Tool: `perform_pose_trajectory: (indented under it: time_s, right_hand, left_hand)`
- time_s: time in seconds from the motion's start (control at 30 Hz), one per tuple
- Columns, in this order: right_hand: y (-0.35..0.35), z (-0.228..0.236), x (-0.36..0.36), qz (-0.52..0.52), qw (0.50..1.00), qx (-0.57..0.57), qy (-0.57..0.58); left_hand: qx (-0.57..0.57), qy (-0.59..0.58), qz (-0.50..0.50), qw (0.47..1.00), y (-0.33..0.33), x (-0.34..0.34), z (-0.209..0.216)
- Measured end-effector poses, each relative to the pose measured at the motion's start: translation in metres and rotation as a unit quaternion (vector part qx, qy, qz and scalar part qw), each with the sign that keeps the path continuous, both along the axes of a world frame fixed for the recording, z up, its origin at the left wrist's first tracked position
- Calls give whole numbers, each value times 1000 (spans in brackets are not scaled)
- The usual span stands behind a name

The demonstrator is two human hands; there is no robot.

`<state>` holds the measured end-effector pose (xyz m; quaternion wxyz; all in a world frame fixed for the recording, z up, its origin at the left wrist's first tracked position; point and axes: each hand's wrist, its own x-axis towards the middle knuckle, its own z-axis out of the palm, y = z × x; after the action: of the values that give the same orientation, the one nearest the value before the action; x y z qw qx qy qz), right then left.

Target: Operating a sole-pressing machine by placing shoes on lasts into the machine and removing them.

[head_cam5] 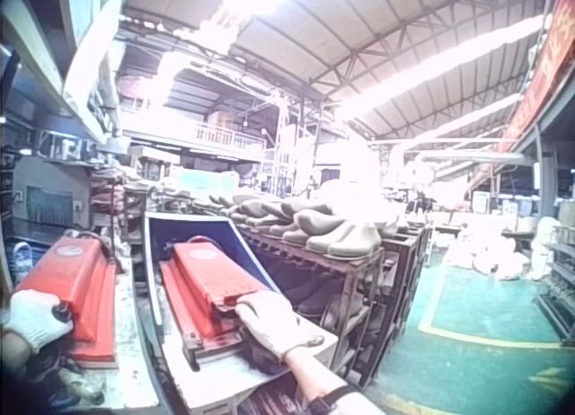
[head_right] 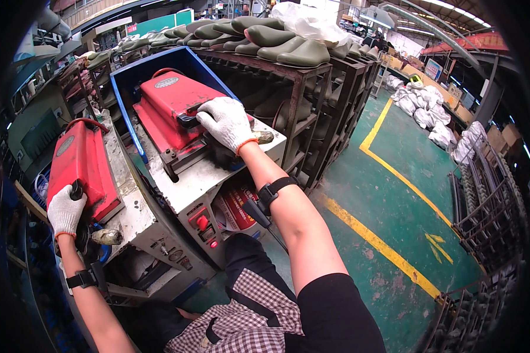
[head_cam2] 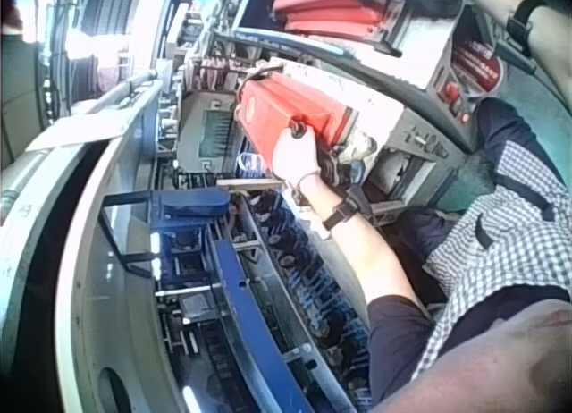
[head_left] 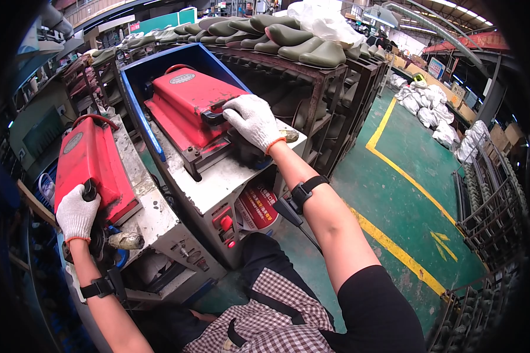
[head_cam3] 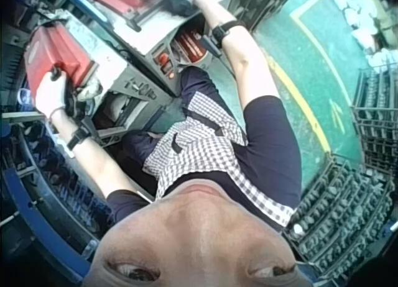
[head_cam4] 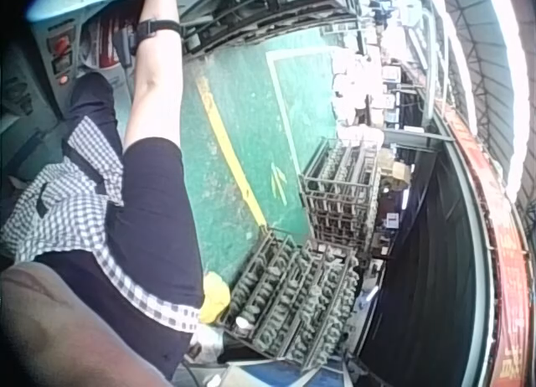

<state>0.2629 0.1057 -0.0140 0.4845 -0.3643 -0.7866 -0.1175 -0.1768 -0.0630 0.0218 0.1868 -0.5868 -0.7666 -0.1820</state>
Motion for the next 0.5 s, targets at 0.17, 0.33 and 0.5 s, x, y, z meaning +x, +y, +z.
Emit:
perform_pose_trajectory:
  time_s: [0.17,0.33,0.5]
  right_hand:
    - [-1,1,-1,1,1000,1,-1]
    - [-2,1,-1,1,1000,-3,-4]
    - [-1,1,-1,3,1000,1,-2]
  left_hand:
    - [3,3,-1,1000,-1,-1,0]
    - [4,6,-2,1000,-1,-3,-1]
    - [0,3,0,1000,-1,-1,0]
